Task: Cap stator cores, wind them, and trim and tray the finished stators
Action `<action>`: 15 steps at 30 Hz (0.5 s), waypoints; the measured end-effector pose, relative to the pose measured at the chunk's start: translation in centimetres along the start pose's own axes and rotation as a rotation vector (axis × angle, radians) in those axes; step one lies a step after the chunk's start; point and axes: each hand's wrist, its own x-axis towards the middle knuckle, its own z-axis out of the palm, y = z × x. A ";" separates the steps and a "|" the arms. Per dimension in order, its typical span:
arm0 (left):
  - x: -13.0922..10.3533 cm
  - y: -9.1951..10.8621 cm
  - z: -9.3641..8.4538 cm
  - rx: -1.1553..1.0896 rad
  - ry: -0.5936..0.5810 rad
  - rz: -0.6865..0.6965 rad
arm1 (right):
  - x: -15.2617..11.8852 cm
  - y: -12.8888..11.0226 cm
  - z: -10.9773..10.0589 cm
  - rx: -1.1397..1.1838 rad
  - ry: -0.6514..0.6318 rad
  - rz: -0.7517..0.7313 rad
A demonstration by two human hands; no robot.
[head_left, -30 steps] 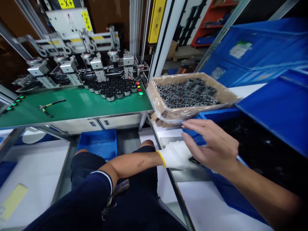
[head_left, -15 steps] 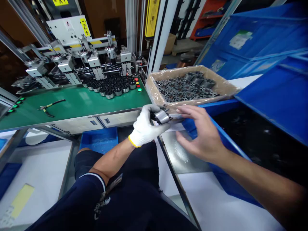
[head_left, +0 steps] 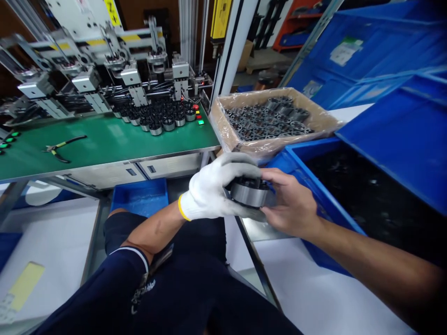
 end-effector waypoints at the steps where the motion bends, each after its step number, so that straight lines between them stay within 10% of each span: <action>1: 0.1 0.0 -0.2 0.011 -0.027 0.017 | -0.1 0.0 0.1 -0.024 -0.002 -0.016; 15: -0.5 -1.0 -0.4 0.047 -0.076 0.028 | 1.7 -0.5 -0.7 -0.163 0.051 -0.141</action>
